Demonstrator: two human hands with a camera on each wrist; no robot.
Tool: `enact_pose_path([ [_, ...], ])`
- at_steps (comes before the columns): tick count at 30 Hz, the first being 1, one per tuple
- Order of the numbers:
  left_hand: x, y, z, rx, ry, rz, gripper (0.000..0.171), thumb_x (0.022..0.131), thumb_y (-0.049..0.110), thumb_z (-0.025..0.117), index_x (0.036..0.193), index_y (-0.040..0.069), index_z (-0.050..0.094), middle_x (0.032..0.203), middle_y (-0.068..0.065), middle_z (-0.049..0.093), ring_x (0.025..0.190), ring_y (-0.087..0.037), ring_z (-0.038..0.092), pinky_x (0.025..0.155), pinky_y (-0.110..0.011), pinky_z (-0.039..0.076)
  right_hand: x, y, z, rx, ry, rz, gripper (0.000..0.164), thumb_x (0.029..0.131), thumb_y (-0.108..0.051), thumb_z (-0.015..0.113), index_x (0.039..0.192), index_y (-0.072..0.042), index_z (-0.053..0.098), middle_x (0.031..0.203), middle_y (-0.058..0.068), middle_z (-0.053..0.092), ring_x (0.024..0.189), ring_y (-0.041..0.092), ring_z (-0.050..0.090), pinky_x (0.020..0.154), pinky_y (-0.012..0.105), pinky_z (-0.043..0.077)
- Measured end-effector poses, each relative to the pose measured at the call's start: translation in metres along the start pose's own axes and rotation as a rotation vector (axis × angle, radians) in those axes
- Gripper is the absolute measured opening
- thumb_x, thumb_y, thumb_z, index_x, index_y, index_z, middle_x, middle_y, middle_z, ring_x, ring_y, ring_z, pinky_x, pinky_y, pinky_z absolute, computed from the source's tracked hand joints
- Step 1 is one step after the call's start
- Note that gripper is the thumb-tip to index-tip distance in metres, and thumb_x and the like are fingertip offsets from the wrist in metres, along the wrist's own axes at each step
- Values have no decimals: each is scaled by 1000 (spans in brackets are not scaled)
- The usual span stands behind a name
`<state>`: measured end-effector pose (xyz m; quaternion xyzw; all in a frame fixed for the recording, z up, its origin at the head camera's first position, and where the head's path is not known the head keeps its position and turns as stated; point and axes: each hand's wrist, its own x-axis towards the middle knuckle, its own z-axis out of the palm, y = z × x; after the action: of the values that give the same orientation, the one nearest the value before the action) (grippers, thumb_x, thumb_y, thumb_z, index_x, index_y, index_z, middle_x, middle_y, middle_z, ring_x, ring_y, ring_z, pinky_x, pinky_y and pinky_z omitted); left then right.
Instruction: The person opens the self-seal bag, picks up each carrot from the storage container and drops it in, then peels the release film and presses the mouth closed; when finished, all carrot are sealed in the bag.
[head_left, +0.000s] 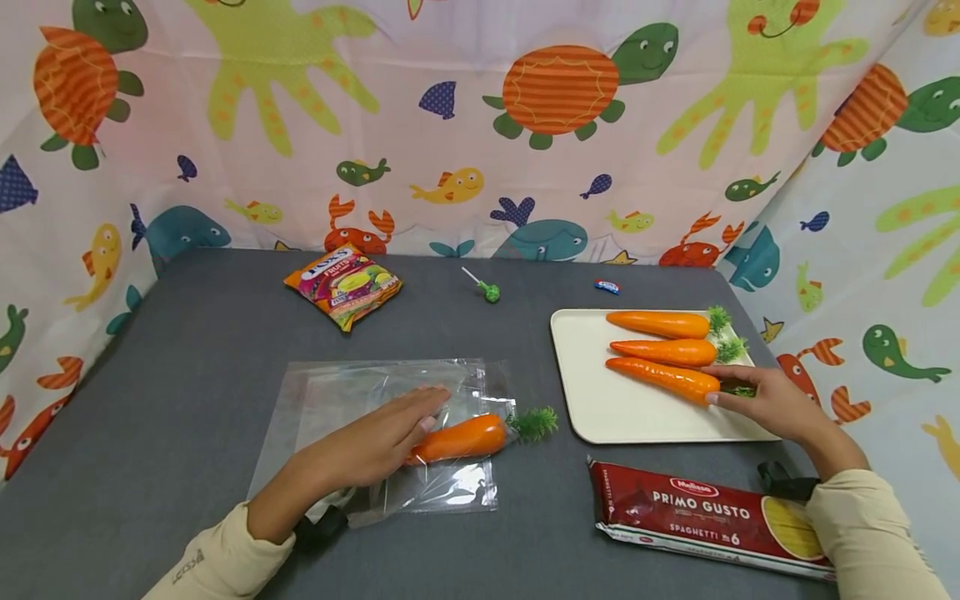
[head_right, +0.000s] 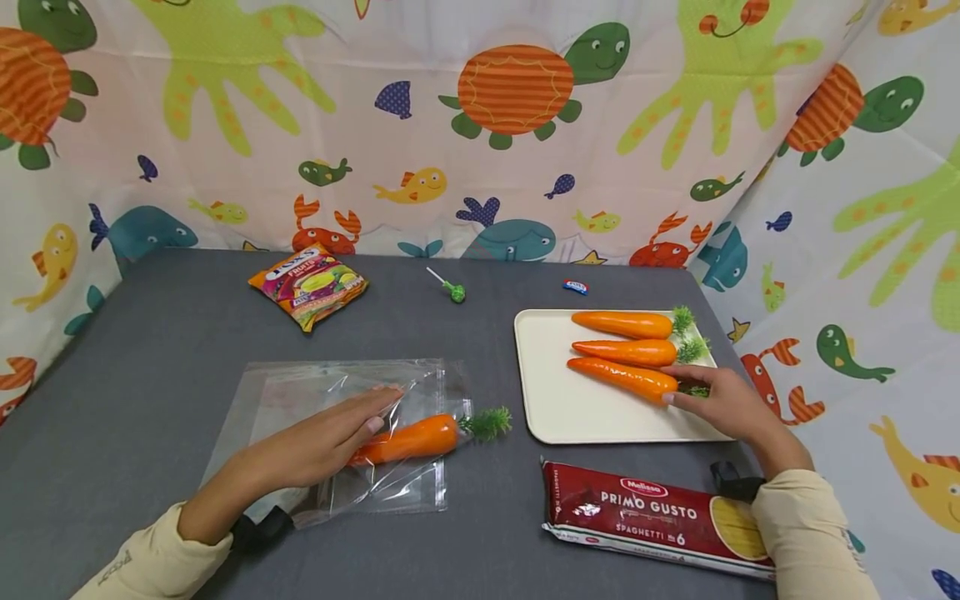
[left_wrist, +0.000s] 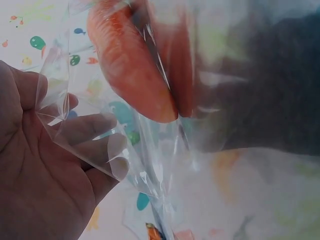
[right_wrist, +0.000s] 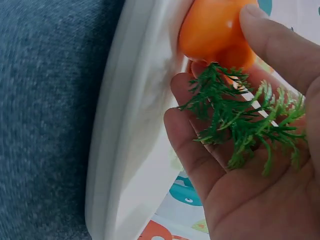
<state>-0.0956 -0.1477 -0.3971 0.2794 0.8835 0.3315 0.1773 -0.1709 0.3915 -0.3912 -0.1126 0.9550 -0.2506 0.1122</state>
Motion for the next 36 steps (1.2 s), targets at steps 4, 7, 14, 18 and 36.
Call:
enact_pose_path([
  [4,0,0,0,6,1,-9,54,108,34,34,155,10,25,159,-8,23,146,-27,15,116,-51,17,0,0,0,-10,4,-5,53,91,-30,71,132,2,58,122,26,60,94,29,52,66,24,51],
  [7,0,0,0,12,6,-6,53,108,33,34,155,10,25,159,-9,23,146,-28,15,115,-52,17,-1,-1,0,-21,10,-13,52,90,-30,72,130,2,60,119,25,62,90,27,51,63,23,50],
  [14,0,-1,0,8,21,11,51,108,31,34,154,9,27,158,-10,25,146,-28,17,115,-52,17,-2,-13,-1,-36,28,-43,51,89,-28,73,129,2,61,114,22,64,87,27,50,60,24,48],
  [18,0,-1,0,6,25,11,52,108,32,32,154,10,27,158,-9,25,146,-28,17,115,-52,17,-1,-25,-2,-43,49,-85,48,89,-26,73,126,3,63,109,17,66,85,25,52,62,24,50],
  [36,-1,0,2,17,26,33,56,107,39,30,154,8,27,159,-9,23,146,-28,17,116,-51,16,19,-78,4,43,-3,-167,46,90,-28,72,126,-1,64,108,9,67,91,24,55,69,25,53],
])
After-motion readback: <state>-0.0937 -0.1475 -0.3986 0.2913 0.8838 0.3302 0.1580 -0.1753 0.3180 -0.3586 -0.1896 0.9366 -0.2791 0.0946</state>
